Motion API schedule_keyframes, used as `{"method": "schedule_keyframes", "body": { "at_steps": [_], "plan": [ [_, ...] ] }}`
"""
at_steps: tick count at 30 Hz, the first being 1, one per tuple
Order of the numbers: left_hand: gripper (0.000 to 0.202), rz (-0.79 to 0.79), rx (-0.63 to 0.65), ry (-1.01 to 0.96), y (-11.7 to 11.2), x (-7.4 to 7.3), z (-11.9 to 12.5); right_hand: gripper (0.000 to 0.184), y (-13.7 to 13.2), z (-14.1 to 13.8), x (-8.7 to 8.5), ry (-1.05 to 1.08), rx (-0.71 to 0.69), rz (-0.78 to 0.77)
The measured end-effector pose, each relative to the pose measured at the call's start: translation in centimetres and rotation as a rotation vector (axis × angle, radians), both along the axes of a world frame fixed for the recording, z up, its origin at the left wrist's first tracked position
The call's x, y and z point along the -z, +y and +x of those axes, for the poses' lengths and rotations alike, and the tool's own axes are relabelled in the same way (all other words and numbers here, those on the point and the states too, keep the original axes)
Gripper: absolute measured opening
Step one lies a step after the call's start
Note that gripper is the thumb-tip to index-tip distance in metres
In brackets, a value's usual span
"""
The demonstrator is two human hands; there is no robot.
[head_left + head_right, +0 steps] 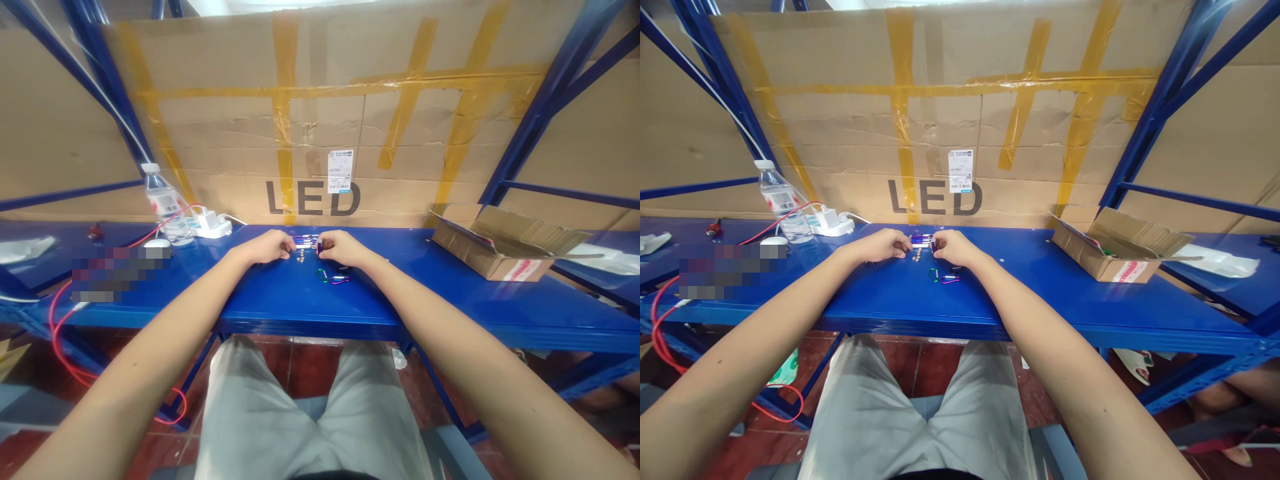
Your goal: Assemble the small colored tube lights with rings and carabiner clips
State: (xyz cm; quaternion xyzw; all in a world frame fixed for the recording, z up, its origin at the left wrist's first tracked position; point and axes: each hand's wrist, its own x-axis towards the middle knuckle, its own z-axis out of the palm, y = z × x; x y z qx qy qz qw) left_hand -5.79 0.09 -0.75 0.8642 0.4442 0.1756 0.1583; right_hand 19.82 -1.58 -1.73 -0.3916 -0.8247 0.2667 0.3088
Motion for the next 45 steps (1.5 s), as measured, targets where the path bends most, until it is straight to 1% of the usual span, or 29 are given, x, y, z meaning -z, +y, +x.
{"method": "schedule_keyframes", "body": {
  "at_steps": [5, 10, 13, 15, 17, 20, 23, 26, 29, 35, 40, 42, 45],
  "plan": [
    [0.015, -0.018, -0.032, 0.008, 0.2, 0.2, -0.3, 0.015, 0.0, 0.0, 0.0, -0.007, -0.002, 0.009],
    [0.007, 0.011, -0.016, 0.032, -0.4, -0.2, -0.3, 0.015, -0.1, 0.0, 0.0, -0.02, -0.009, 0.014],
    [0.011, 0.126, -0.034, -0.012, -1.3, -0.6, 0.5, 0.014, -0.2, 0.1, -0.1, -0.034, -0.007, 0.025],
    [0.015, 0.24, -0.03, -0.114, -1.9, -0.7, 1.6, 0.013, -0.1, 0.1, -0.1, -0.045, -0.011, 0.035],
    [0.017, 0.321, -0.017, -0.202, -2.4, -0.6, 2.8, 0.013, -0.1, 0.1, 0.0, -0.052, -0.017, 0.044],
    [0.015, 0.423, 0.04, -0.271, -3.0, -0.3, 4.5, 0.016, 0.0, 0.1, 0.1, -0.055, -0.026, 0.061],
    [0.015, 0.472, 0.116, -0.264, -3.2, 0.1, 5.4, 0.02, 0.1, 0.1, 0.2, -0.045, -0.023, 0.074],
    [0.014, 0.473, 0.17, -0.252, -3.3, 0.3, 5.6, 0.021, 0.2, 0.0, 0.3, -0.032, -0.023, 0.074],
    [0.012, 0.464, 0.175, -0.256, -3.3, 0.3, 5.6, 0.019, 0.3, 0.0, 0.3, -0.029, -0.028, 0.073],
    [0.012, 0.389, 0.125, -0.25, -3.2, 0.2, 5.7, 0.018, 0.0, 0.0, 0.0, -0.069, -0.046, 0.062],
    [0.013, 0.348, 0.096, -0.266, -3.1, 0.3, 5.7, 0.015, 0.1, 0.0, 0.1, -0.052, -0.026, 0.048],
    [0.014, 0.299, 0.059, -0.306, -3.1, 0.3, 5.8, 0.015, 0.2, -0.1, 0.2, -0.012, -0.009, 0.018],
    [0.014, 0.179, 0.008, -0.432, -3.2, 0.2, 5.9, 0.022, 0.2, -0.3, 0.1, 0.066, 0.006, -0.041]
  ]
}}
